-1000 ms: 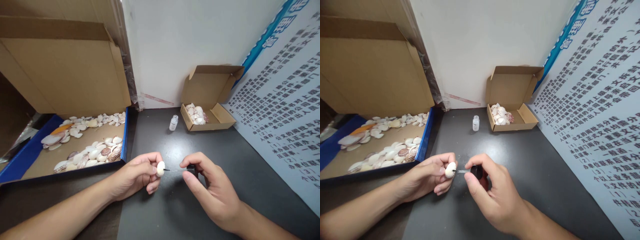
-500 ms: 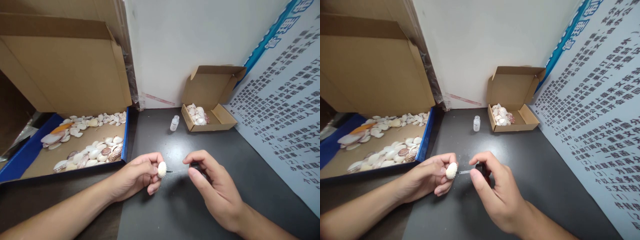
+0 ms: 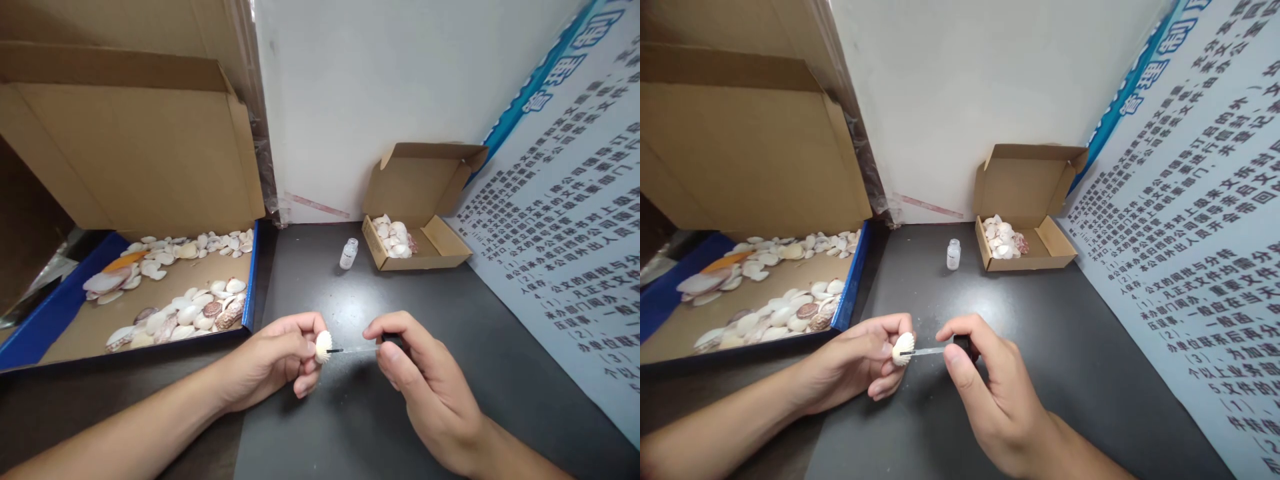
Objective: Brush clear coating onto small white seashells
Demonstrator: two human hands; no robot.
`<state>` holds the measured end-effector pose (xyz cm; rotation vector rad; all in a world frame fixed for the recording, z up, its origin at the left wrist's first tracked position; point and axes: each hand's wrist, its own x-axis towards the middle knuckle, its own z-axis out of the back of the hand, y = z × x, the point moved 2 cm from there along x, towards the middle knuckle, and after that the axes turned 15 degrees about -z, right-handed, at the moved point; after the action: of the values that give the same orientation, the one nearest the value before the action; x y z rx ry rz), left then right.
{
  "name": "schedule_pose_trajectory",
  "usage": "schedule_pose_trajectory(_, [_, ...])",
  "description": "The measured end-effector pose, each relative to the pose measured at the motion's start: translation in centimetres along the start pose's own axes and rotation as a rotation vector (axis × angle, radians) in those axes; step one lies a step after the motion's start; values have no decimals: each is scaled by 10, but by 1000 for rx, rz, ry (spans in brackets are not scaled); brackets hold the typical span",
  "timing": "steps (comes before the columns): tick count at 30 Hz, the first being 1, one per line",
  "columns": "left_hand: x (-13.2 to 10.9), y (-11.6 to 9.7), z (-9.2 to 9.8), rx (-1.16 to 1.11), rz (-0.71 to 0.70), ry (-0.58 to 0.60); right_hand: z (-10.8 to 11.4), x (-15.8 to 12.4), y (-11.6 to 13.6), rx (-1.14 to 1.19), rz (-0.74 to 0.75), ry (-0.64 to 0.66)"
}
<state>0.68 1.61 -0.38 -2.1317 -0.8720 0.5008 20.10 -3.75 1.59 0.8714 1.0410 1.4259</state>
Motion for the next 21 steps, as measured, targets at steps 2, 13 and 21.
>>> schedule_pose_trajectory(2, [0,0,-1,-6,-6,4,-2,1,-2,26,-2,6])
schedule_pose_trajectory(13, [1,0,-5,-86,-84,-120,-20,16,-25,268,-58,-104])
schedule_pose_trajectory(21, [0,6,-14,-305,-155,-281,-32,27,-17,283,-92,-178])
